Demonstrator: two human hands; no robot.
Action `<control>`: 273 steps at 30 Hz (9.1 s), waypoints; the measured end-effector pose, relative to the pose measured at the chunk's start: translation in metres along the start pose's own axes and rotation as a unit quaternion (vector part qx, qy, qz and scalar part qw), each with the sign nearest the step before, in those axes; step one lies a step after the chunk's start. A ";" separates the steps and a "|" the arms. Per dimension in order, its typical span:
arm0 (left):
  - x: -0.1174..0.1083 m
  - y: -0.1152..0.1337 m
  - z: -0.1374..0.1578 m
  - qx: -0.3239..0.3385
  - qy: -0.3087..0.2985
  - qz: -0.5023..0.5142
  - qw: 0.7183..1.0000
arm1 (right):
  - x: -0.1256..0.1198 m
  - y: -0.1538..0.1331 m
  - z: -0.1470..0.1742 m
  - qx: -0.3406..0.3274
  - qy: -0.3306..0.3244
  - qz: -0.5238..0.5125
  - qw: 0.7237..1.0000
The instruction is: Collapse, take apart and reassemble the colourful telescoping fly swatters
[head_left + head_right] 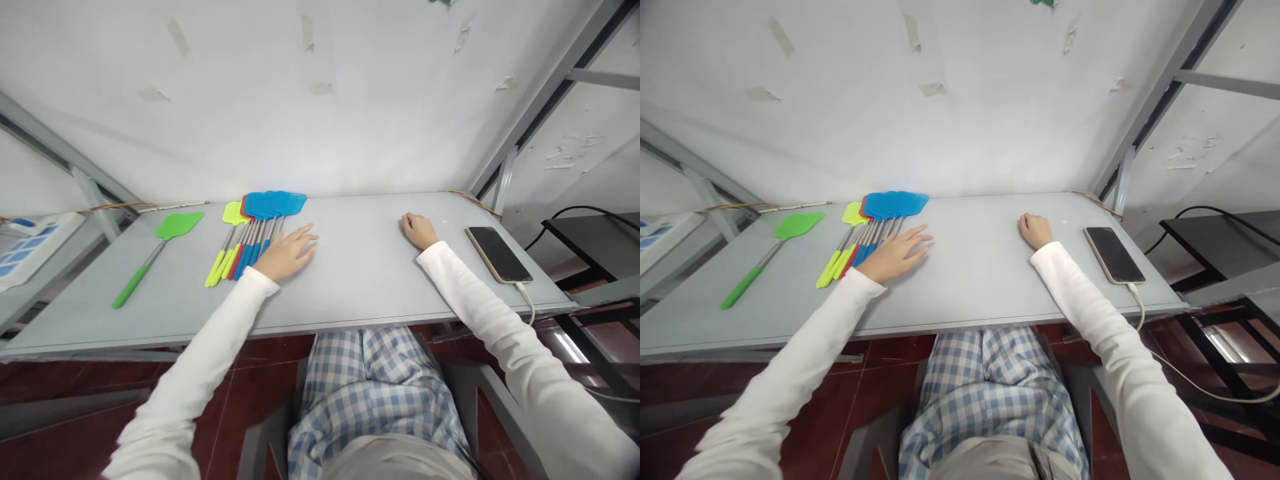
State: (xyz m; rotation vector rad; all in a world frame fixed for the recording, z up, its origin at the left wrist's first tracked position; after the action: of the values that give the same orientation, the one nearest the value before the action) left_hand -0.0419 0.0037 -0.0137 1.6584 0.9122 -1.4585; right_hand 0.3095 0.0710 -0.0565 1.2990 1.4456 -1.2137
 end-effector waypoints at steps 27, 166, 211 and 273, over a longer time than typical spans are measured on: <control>0.059 0.041 -0.101 -0.039 0.025 0.064 0.997 | 0.001 -0.012 -0.015 0.036 -0.026 0.028 0.999; 0.013 0.010 -0.078 -0.146 0.305 -0.039 0.940 | -0.033 -0.055 0.007 -0.275 0.202 0.063 0.938; 0.034 0.028 -0.088 0.142 0.207 -0.027 0.968 | -0.018 -0.085 0.020 -0.333 0.202 0.055 0.919; -0.016 -0.080 -0.057 -0.118 0.255 -0.085 0.956 | -0.043 0.028 -0.039 -0.161 0.239 0.049 0.956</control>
State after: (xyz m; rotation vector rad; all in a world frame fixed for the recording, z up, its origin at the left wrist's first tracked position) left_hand -0.0866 0.0910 0.0011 1.8374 1.4824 -0.9805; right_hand 0.3439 0.1006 -0.0108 1.4697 1.8027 -0.5792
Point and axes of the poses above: each hand's wrist, its own z-axis away from the middle knuckle, its own x-axis out of the palm, y = z × x, the point moved 3 cm from there along -z, towards the middle knuckle, and after that the axes turned 3 degrees about -z, right-handed, at the moved point
